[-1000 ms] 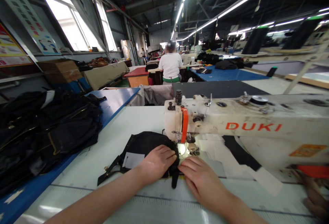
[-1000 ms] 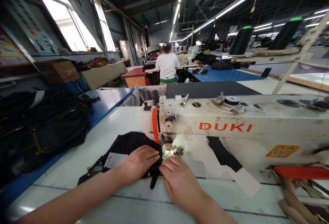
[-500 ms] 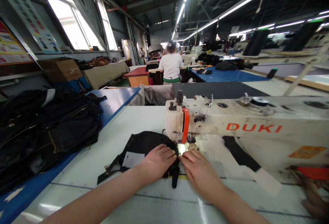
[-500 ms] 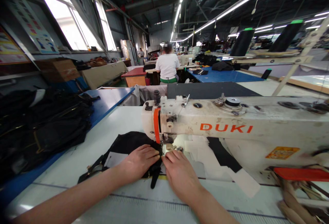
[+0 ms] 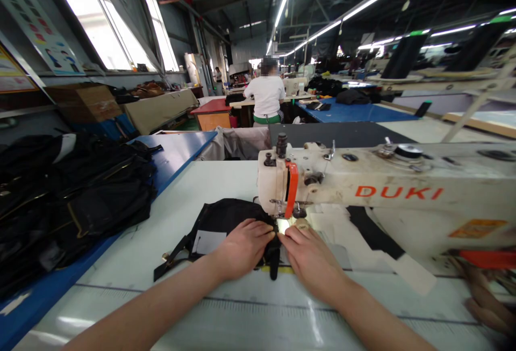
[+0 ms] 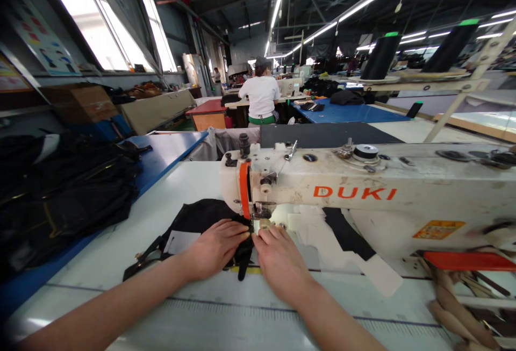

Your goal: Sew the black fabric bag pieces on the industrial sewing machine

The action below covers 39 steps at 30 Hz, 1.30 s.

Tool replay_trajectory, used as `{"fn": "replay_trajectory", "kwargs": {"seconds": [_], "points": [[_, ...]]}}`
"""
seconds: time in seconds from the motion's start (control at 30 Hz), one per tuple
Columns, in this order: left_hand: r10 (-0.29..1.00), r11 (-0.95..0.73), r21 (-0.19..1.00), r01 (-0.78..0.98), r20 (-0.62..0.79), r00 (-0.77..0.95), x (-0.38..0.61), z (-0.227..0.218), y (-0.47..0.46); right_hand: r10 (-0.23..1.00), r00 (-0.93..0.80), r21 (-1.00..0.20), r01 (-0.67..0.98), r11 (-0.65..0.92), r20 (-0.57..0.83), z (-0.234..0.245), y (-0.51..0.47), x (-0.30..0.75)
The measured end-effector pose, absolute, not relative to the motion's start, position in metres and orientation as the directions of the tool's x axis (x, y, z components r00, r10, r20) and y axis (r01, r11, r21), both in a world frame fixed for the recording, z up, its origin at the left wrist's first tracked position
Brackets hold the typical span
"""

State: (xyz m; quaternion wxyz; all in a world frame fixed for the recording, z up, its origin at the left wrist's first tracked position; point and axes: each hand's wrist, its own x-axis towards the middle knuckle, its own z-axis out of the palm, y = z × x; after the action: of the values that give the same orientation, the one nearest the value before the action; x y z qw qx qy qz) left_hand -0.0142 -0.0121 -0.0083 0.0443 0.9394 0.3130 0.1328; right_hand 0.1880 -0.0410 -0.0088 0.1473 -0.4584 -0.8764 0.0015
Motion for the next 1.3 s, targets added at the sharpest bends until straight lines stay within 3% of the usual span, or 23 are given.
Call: {"fn": "replay_trajectory", "kwargs": {"seconds": [0.83, 1.3], "points": [[0.587, -0.809, 0.158, 0.567, 0.282, 0.759, -0.015, -0.013, -0.003, 0.789, -0.537, -0.086, 0.808, 0.583, 0.298, -0.012, -0.040, 0.188], [0.587, -0.802, 0.154, 0.577, 0.383, 0.713, -0.011, -0.020, 0.012, 0.817, -0.493, -0.171, 0.814, 0.554, 0.300, -0.008, -0.041, 0.191]]}}
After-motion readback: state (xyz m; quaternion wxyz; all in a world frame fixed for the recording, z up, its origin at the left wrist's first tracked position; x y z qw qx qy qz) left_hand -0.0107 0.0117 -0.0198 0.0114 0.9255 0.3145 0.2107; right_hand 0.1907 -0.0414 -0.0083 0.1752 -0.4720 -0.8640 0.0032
